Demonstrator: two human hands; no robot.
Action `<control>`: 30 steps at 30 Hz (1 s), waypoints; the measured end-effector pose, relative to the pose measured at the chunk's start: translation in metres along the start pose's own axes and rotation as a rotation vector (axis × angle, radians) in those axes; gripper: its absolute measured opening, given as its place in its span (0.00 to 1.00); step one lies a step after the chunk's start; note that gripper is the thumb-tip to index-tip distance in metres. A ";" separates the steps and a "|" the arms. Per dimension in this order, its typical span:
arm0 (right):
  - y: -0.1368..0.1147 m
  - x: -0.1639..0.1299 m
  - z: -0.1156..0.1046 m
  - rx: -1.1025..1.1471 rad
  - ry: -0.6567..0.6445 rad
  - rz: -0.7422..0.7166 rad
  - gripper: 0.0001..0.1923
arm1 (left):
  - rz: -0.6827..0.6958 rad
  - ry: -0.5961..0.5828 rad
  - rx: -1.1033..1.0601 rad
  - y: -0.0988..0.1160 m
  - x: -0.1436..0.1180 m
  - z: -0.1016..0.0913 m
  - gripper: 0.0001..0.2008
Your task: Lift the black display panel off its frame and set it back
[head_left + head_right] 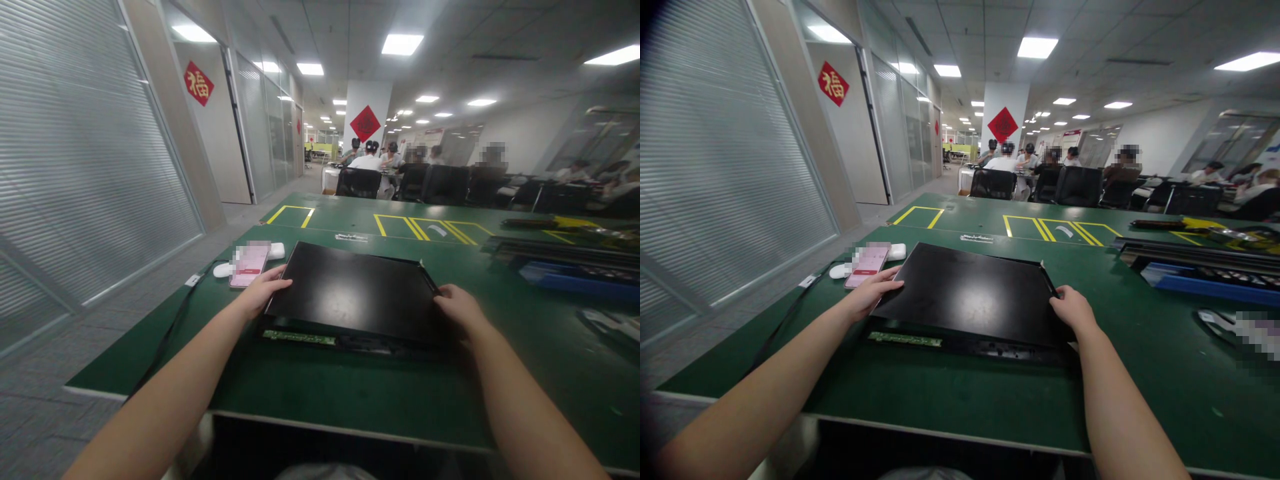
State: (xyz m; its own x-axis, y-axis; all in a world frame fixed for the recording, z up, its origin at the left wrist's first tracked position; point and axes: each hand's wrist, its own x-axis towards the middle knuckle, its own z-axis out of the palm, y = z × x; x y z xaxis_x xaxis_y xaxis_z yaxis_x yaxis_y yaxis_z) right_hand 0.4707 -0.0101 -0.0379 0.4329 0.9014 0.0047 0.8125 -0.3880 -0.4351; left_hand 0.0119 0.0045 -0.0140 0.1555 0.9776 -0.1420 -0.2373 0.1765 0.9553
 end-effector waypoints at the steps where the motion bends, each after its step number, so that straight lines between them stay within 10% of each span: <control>1: 0.001 0.000 0.000 0.004 -0.003 0.000 0.21 | 0.002 -0.009 0.003 0.000 0.000 -0.001 0.33; 30: 0.004 0.003 0.003 0.087 0.016 -0.028 0.32 | 0.161 -0.087 0.063 0.011 -0.010 0.005 0.36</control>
State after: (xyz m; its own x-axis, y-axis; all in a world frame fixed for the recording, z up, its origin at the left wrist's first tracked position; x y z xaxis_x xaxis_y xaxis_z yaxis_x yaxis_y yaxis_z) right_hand 0.4742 -0.0083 -0.0424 0.4175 0.9081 0.0322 0.7876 -0.3440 -0.5112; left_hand 0.0129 -0.0045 -0.0011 0.2036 0.9784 0.0345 -0.2058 0.0083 0.9786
